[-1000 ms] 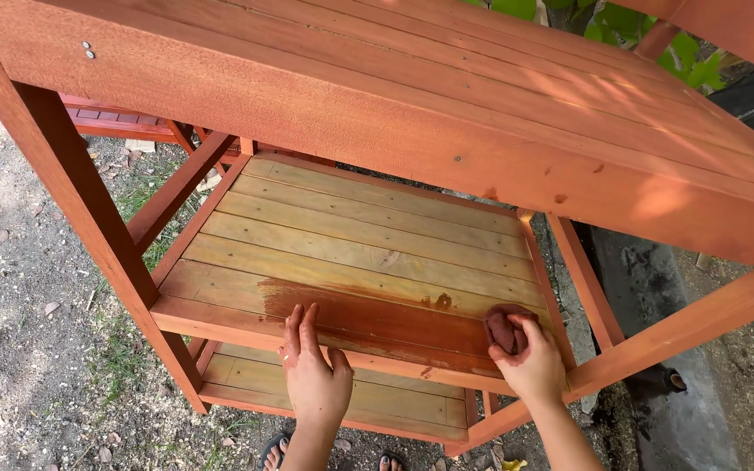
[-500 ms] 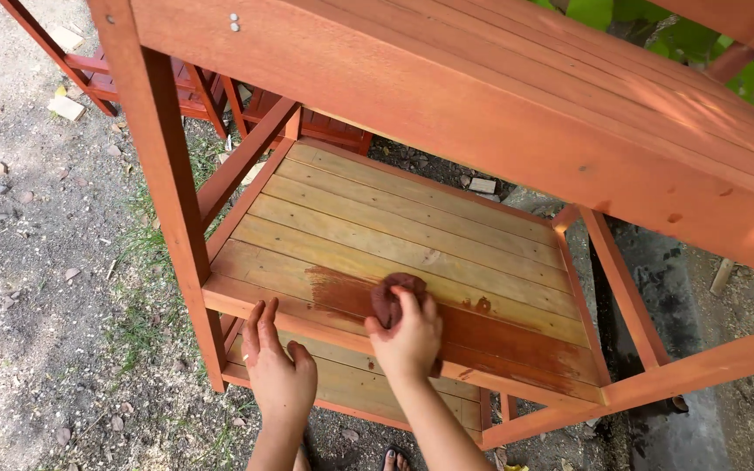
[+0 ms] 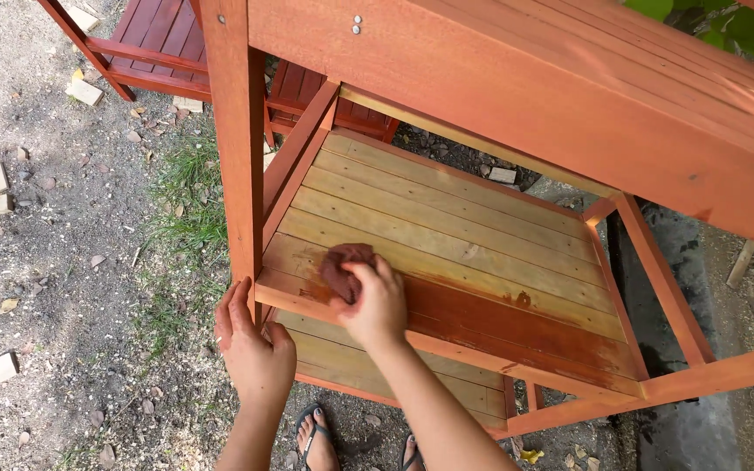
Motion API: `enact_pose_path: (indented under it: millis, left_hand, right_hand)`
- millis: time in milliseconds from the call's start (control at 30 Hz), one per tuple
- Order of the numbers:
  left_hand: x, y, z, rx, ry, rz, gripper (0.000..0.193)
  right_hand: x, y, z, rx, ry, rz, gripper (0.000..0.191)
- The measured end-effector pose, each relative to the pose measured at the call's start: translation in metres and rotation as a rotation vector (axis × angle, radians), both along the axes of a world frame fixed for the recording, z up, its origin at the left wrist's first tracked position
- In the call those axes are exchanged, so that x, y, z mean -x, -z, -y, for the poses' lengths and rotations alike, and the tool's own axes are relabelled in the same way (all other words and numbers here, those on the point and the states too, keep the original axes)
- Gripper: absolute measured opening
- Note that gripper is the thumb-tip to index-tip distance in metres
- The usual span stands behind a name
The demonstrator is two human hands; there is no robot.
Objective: The person wipes the surface of a wooden shelving unit with a brown cloth. They move the cloth back and forth across the slats and edges of the shelf, covering the entire surface area.
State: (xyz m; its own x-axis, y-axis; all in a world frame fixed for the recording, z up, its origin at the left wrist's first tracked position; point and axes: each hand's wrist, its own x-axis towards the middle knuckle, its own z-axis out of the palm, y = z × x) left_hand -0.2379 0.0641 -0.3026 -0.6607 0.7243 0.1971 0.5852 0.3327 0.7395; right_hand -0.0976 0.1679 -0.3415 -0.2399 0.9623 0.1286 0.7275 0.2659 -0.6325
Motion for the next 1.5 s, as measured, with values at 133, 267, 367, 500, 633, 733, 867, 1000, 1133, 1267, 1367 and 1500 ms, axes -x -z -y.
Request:
enact_pose_path:
  millis: [133,267,367,500,633,733,867,1000,1133,1267,1367,1500]
  left_hand:
    - [0.000,-0.008,-0.008,0.003,0.008,0.032,0.071]
    - [0.008,-0.008,-0.010,-0.029,-0.029,0.046,0.073]
    - [0.019,-0.004,-0.006,-0.016,-0.074,0.052,0.074]
    - [0.035,0.007,-0.003,0.025,-0.095,0.142,0.077]
    - [0.048,0.019,0.000,0.018,-0.065,0.087,0.077]
    - [0.053,0.022,0.004,0.018,-0.058,0.057,0.077]
    - [0.054,0.019,0.001,0.051,-0.061,0.043,0.076]
    - [0.058,0.009,-0.008,0.019,-0.047,0.094,0.075]
    - [0.065,0.004,-0.011,0.026,-0.047,0.103,0.076]
    - [0.068,0.006,-0.005,0.068,-0.062,0.176,0.078]
    - [0.065,0.008,-0.004,0.080,-0.037,0.124,0.076]
    - [0.060,0.008,-0.011,0.086,-0.044,0.123,0.075]
  right_hand:
    - [-0.113,-0.016,0.003,0.049,0.125,0.033,0.054]
    - [-0.170,-0.019,0.001,0.160,0.213,-0.090,0.051]
    - [-0.152,-0.011,-0.002,0.072,0.130,-0.140,0.050]
    - [-0.079,-0.014,-0.012,0.064,-0.125,-0.210,0.054]
    - [0.030,-0.020,-0.028,-0.008,-0.353,-0.185,0.059]
    - [0.085,-0.019,-0.042,0.031,-0.444,-0.090,0.061]
    - [0.072,-0.020,-0.040,0.059,-0.541,-0.098,0.068]
    - [0.009,-0.031,-0.024,0.118,-0.506,0.037,0.068]
    - [-0.015,-0.040,-0.018,0.219,-0.399,0.106,0.066]
    - [0.033,-0.036,-0.020,0.067,-0.448,0.075,0.061]
    - [0.075,-0.035,-0.016,-0.003,-0.539,0.047,0.063]
    - [0.065,-0.044,-0.008,0.064,-0.561,0.168,0.064]
